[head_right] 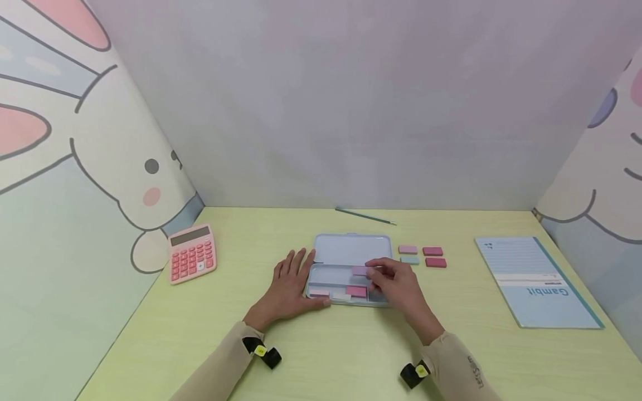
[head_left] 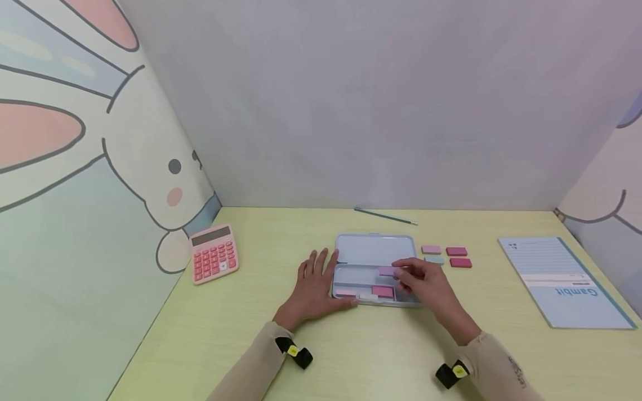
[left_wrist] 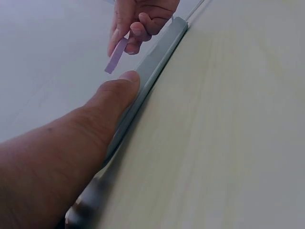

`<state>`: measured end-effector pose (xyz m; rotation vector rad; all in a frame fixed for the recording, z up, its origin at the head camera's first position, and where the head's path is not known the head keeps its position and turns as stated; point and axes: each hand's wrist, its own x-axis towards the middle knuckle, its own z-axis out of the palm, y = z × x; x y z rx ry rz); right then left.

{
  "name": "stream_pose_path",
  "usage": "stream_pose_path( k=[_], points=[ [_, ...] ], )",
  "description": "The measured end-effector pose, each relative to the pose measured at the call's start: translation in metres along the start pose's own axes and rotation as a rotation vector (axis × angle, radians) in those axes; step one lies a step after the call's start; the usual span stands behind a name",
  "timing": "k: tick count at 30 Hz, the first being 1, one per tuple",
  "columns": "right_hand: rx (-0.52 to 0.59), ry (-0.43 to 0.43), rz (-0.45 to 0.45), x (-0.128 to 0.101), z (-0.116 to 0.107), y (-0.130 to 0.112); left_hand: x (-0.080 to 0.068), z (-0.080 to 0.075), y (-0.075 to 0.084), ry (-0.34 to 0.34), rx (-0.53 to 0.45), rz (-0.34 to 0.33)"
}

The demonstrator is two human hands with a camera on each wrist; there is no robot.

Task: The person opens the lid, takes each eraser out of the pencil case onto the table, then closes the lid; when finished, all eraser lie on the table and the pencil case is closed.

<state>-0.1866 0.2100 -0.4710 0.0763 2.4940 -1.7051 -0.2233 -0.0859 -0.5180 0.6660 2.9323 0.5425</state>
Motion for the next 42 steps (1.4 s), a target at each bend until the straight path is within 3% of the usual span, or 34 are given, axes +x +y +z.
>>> stream_pose_path(
  k=[9,15,20,28,42],
  points=[
    [-0.047,0.039,0.039,-0.009,-0.035,0.012,0.0,0.002,-0.002,0.005,0.006,0.003],
    [-0.119,0.071,0.023,-0.012,-0.058,0.018,0.0,0.002,-0.002,0.006,0.009,0.005],
    [-0.186,0.084,0.07,-0.011,-0.072,0.026,0.0,0.002,-0.002,0.002,0.015,0.002],
    [-0.242,0.083,0.141,-0.005,-0.081,0.035,0.0,0.001,-0.002,0.0,0.011,0.004],
    [-0.427,0.136,0.077,-0.001,-0.087,0.041,0.0,-0.001,0.0,0.0,0.002,0.005]
  ],
)
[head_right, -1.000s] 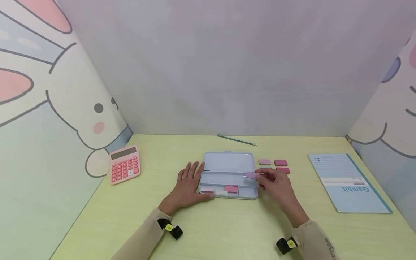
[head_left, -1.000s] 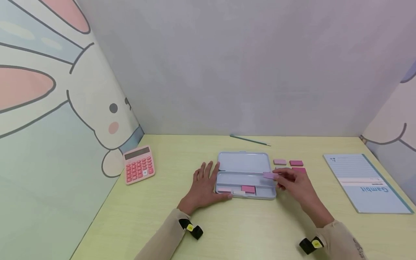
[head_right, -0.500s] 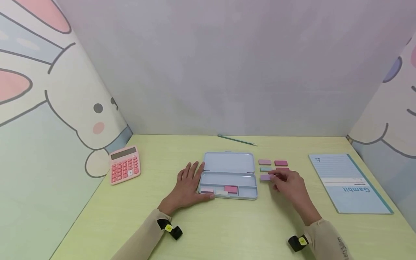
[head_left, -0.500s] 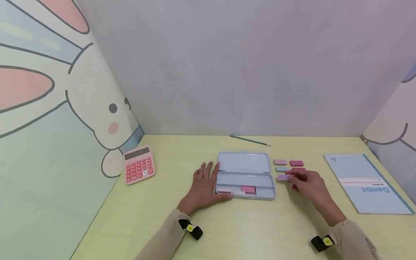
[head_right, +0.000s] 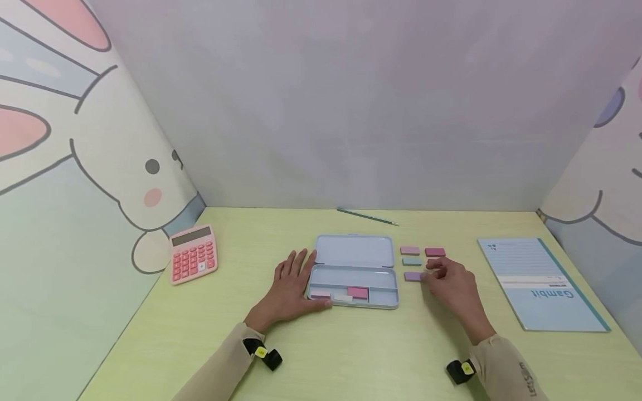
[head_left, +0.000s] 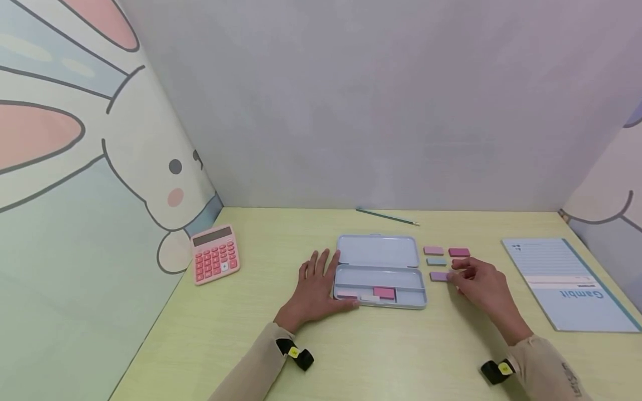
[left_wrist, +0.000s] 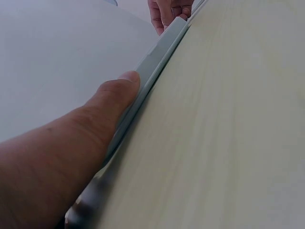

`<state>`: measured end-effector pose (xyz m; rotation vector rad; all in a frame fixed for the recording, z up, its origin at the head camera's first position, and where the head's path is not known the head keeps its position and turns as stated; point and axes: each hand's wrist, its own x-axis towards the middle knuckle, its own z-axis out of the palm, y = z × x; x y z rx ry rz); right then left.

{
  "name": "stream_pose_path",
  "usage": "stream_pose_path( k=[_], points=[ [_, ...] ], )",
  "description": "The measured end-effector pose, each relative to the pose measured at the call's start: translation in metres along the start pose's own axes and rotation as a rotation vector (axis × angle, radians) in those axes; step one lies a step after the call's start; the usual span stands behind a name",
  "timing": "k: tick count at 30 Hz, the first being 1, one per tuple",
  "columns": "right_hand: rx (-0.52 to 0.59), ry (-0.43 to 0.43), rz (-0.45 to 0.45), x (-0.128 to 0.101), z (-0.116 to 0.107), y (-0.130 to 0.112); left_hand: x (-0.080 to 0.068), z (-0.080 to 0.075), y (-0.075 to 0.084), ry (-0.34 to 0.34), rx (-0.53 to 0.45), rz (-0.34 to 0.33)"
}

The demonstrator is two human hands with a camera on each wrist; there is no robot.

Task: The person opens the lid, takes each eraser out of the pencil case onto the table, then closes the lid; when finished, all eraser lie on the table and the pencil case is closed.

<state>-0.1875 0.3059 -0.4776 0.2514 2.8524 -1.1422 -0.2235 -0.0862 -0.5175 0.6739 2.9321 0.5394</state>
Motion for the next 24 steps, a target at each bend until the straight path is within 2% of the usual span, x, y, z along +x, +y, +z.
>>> stream_pose_path(
  k=[15,24],
  points=[
    [-0.014,0.006,-0.035,0.002,0.002,0.003,0.0,0.001,0.0,-0.002,-0.004,-0.002],
    [0.027,0.0,-0.068,-0.001,0.004,-0.007,0.001,0.002,-0.001,-0.001,-0.002,-0.004]
  ],
)
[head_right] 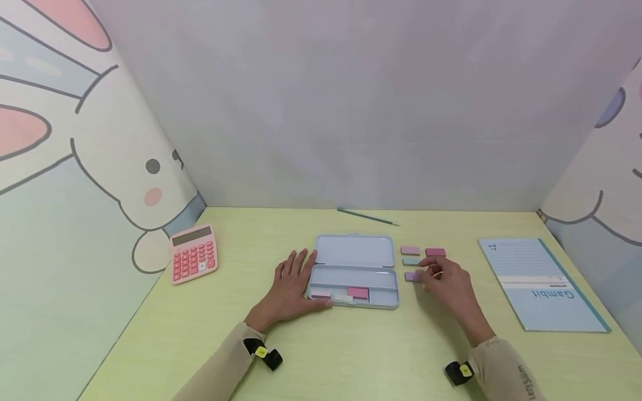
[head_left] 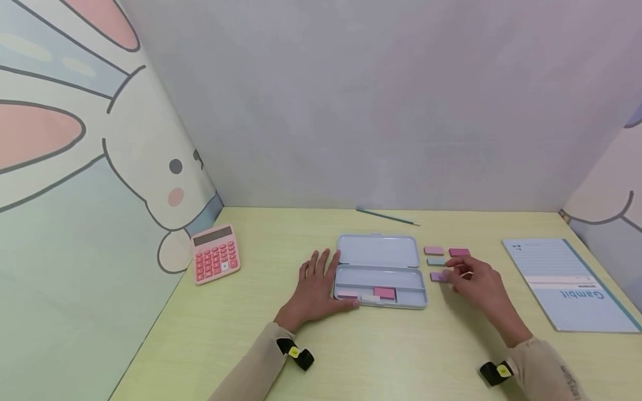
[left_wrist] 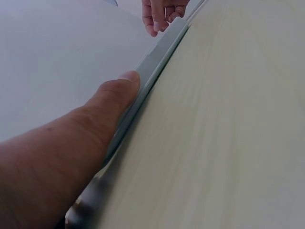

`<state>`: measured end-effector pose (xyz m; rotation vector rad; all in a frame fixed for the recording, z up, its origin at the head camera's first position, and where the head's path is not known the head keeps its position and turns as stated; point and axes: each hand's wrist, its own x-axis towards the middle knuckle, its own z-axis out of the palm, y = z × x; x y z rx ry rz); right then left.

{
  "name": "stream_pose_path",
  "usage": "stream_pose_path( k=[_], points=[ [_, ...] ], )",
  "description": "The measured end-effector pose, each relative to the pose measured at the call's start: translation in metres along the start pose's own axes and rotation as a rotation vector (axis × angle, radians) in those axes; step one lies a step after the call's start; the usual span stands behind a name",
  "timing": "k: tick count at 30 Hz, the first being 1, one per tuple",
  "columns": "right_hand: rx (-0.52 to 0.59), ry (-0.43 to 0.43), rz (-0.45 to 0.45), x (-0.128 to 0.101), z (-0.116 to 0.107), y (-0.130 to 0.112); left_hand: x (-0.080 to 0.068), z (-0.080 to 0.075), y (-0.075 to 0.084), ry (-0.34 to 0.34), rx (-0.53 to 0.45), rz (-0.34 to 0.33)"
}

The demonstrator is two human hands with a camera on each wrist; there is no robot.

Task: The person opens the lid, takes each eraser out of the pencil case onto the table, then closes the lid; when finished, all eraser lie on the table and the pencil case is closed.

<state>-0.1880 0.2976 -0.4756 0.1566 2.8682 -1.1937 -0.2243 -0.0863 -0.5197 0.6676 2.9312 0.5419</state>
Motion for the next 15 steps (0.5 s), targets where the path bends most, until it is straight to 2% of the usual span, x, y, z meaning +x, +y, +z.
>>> stream_pose_path(
  k=[6,15],
  points=[
    [0.063,-0.031,-0.057,-0.002,0.009,-0.018,-0.001,-0.001,0.0,-0.002,0.004,-0.003],
    [0.137,-0.05,-0.161,-0.003,0.033,-0.042,-0.001,-0.001,0.001,-0.003,0.012,-0.002]
  ],
)
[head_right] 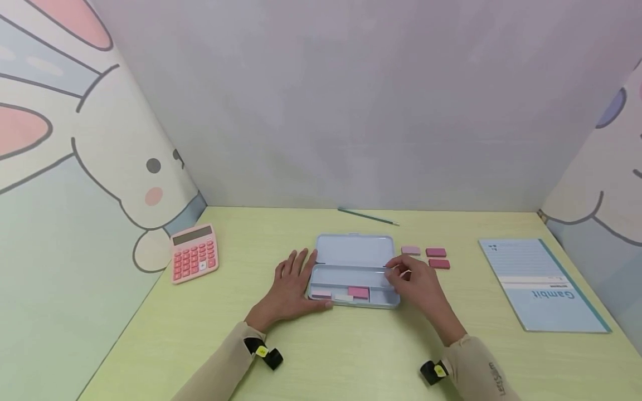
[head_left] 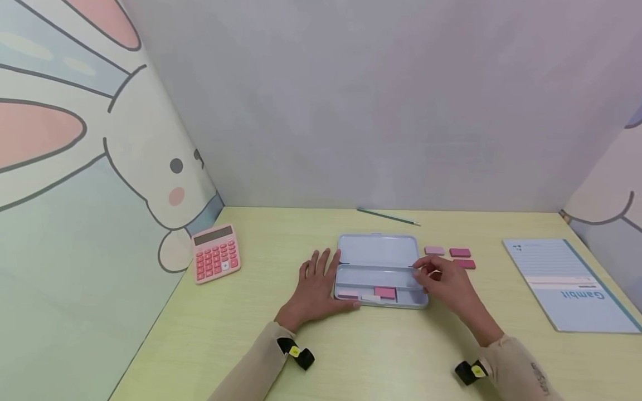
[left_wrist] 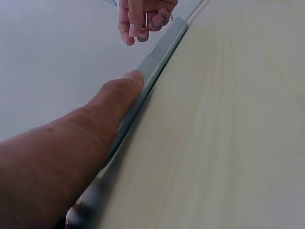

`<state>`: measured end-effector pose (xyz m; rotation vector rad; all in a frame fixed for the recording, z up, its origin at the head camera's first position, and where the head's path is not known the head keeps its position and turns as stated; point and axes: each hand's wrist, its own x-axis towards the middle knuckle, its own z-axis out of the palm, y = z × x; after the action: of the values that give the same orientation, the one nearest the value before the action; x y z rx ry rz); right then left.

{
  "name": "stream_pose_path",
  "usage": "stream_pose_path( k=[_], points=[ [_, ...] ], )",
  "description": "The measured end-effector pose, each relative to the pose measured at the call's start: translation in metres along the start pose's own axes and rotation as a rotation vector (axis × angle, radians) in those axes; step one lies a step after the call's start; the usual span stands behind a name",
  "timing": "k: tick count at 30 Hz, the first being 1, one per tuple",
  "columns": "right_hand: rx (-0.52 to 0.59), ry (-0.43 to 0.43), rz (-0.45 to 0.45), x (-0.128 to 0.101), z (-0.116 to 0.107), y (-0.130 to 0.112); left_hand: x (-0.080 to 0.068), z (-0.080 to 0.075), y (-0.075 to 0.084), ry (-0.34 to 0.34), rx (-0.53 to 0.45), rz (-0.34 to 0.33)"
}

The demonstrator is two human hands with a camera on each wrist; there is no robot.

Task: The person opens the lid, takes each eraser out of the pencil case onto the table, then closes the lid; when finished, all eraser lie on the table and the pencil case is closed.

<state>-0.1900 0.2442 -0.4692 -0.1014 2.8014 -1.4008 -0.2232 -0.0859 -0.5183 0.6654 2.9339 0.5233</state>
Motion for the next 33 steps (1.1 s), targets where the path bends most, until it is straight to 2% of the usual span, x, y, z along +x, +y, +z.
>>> stream_pose_path(
  k=[8,13,19,27,33],
  points=[
    [-0.022,-0.046,-0.055,0.004,0.025,-0.02,-0.001,-0.002,0.002,0.002,0.018,-0.01],
    [-0.017,-0.116,-0.072,0.006,0.042,-0.029,0.0,-0.001,0.002,-0.002,0.041,-0.017],
    [-0.006,-0.173,-0.143,0.007,0.059,-0.036,0.0,-0.001,0.002,0.005,0.025,-0.009],
    [-0.026,-0.214,-0.267,0.01,0.076,-0.045,0.001,0.001,0.0,0.007,0.058,-0.002],
    [-0.027,-0.246,-0.287,0.012,0.085,-0.049,0.001,0.001,0.0,0.016,0.061,-0.001]
  ],
)
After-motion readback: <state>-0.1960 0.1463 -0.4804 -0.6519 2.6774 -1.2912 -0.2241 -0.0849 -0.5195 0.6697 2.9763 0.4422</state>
